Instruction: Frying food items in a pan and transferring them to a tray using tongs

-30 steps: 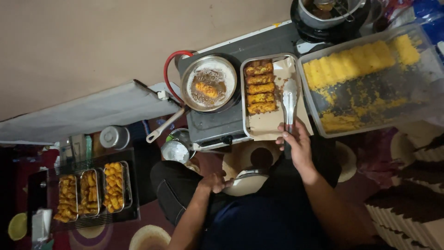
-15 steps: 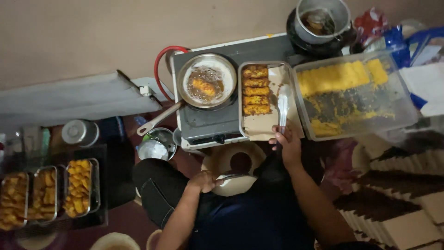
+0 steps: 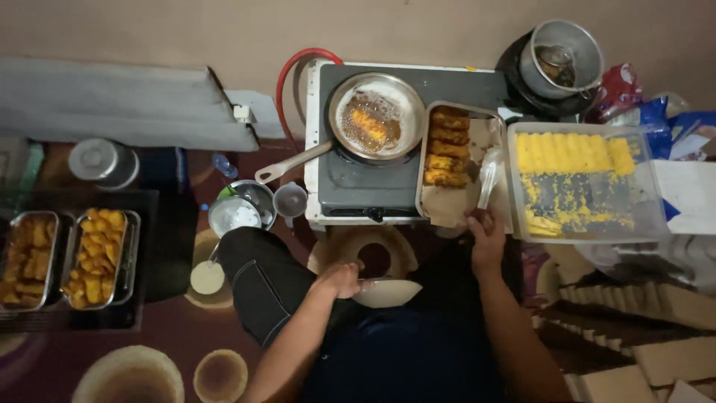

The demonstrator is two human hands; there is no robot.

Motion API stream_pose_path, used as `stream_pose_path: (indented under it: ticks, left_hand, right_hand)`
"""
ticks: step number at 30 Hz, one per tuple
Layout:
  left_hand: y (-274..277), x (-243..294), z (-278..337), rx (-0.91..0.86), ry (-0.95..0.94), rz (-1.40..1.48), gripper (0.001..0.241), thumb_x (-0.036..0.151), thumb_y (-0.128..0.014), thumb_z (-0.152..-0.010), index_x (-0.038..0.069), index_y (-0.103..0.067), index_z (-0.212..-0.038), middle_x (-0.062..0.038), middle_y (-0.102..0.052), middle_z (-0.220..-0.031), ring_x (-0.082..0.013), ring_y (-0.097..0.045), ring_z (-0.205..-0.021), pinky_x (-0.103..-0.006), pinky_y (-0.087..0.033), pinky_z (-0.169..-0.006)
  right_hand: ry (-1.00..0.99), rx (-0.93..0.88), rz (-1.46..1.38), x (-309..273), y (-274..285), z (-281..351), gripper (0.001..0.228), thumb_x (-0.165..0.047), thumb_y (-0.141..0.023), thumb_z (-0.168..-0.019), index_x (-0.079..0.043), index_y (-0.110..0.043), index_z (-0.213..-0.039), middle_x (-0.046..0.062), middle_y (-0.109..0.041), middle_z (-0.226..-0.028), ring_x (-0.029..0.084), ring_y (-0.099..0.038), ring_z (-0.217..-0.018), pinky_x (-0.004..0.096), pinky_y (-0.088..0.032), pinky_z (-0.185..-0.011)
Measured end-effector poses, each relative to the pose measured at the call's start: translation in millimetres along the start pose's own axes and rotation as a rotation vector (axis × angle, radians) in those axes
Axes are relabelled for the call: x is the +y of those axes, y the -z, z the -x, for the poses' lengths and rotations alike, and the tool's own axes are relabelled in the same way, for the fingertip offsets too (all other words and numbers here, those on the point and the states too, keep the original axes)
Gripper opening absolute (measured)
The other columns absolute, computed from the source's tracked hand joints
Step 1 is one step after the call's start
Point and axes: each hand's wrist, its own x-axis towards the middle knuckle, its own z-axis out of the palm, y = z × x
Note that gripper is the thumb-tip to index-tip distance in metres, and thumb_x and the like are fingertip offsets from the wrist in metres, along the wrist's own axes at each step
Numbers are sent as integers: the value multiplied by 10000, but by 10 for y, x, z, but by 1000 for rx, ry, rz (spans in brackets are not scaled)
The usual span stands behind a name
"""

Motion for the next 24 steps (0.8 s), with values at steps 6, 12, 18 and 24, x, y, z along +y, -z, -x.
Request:
stream_pose_path:
  ticks: [6,12,18,24]
  left_hand:
    - [-305,-232,-371,55,-33,35,584,369,-520,-897,67,-582,-1393,-224,-684,-1286,-392,-631,-1254,-521,-522,-1024]
    - [-207,-138,-211,68,-35,10,575,351,-530,-869,42,-620,-1346,-245,-712,-1219,-410,-666,-1189,-563,-550,-959]
    - [-100,-82,-140,6,-39,-2,594,354,-525,-901,2,-580,-1376,-274,-693,-1245,-431,-652,-1206,-539,-545,-973]
    - [-188,-146,-212,-13,5,-38,585,408,-548,-914,-44,-651,-1271,-288,-690,-1235,-439,-644,-1209,-500,-548,-993]
  right_hand:
    - [37,-27,-49,310,146,-164,589,-111,-710,-1002,-69,-399,-1500,167,-665,-1202,264,-699,-834,379,-612,-655]
    - [29,-61,-114,290,156,-130,522,-67,-656,-1020,-105,-381,-1462,169,-671,-1152,272,-708,-687,340,-575,-497]
    - [17,9,-14,314,141,-133,620,-145,-739,-1007,-30,-401,-1513,192,-646,-1261,292,-676,-916,421,-565,-692]
    - [-15,29,-31,253,79,-75,620,-155,-758,-987,-38,-437,-1504,187,-648,-1227,303,-669,-976,461,-567,-770]
